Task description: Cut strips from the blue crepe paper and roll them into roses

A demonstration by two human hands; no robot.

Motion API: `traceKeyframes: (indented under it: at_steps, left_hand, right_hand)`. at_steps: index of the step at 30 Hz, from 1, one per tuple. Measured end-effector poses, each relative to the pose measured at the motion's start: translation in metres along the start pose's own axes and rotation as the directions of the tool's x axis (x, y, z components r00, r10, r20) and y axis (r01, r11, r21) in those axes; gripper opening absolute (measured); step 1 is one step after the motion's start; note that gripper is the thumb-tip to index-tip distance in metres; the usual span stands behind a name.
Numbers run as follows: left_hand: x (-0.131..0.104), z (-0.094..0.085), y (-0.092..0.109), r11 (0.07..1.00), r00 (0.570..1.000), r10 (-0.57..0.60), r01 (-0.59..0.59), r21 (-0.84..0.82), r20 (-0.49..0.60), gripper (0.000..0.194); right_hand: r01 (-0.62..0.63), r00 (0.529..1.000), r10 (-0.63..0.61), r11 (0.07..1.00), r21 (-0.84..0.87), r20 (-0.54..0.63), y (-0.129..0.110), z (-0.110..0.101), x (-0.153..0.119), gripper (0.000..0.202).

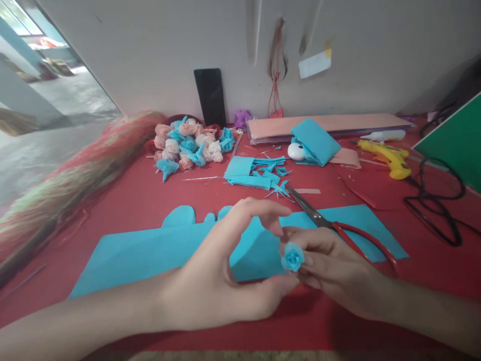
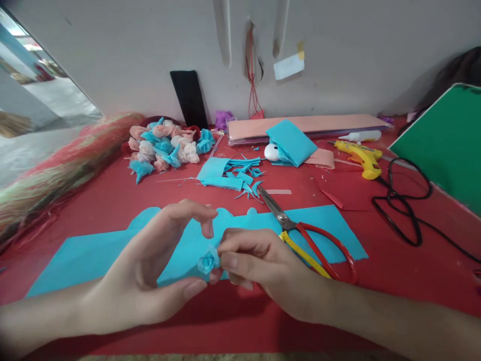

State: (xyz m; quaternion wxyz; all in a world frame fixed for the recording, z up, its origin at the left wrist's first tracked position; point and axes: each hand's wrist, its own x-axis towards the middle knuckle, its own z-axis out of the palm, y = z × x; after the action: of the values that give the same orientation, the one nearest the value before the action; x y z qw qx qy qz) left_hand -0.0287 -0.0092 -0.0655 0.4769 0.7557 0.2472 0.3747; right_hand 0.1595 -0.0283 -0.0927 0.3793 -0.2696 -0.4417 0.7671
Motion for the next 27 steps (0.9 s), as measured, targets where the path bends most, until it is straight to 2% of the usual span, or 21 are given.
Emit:
traceKeyframes:
  at_steps: [4, 7, 9, 16, 21, 27]
  left_hand:
    - [-0.0014, -0.0018, 0.006, 0.976, 0.992, -0.092, 0.106, -0.19, 0.081, 0.008]
    - [-0.0029, -0.0014, 0.0086, 0.913, 0.971, -0.186, 0.228, -0.337, 0.153, 0.01]
    - [-0.0035, -0.0007, 0.0089, 0.884, 0.958, -0.22, 0.276, -0.376, 0.184, 0.013]
    - [-0.0011, 0.0009, 0.0078, 0.913, 0.949, -0.253, 0.299, -0.278, 0.191, 0.015]
    - [0.0003, 0.0003, 0.0074, 0.969, 0.969, -0.207, 0.222, -0.106, 0.137, 0.012]
    - [0.0006, -0.0006, 0.0074, 0.966, 0.966, -0.19, 0.216, -0.143, 0.175, 0.013]
  right_hand:
    - [-0.063, 0.998, 0.06, 0.993, 0.097, 0.037, -0.0009, 0.0038, 0.0017, 0.021]
    - [-0.107, 0.992, 0.097, 0.983, 0.152, 0.075, 0.0013, 0.0042, 0.002, 0.021]
    - [-0.13, 0.988, 0.114, 0.976, 0.174, 0.1, 0.0031, 0.004, 0.0018, 0.021]
    - [-0.179, 0.981, 0.158, 0.964, 0.196, 0.114, 0.0054, 0.0039, 0.0031, 0.021]
    - [-0.215, 0.973, 0.191, 0.954, 0.208, 0.13, 0.0077, 0.0015, 0.0016, 0.024]
    - [-0.244, 0.966, 0.219, 0.946, 0.213, 0.137, 0.0085, 0.0007, 0.0012, 0.028]
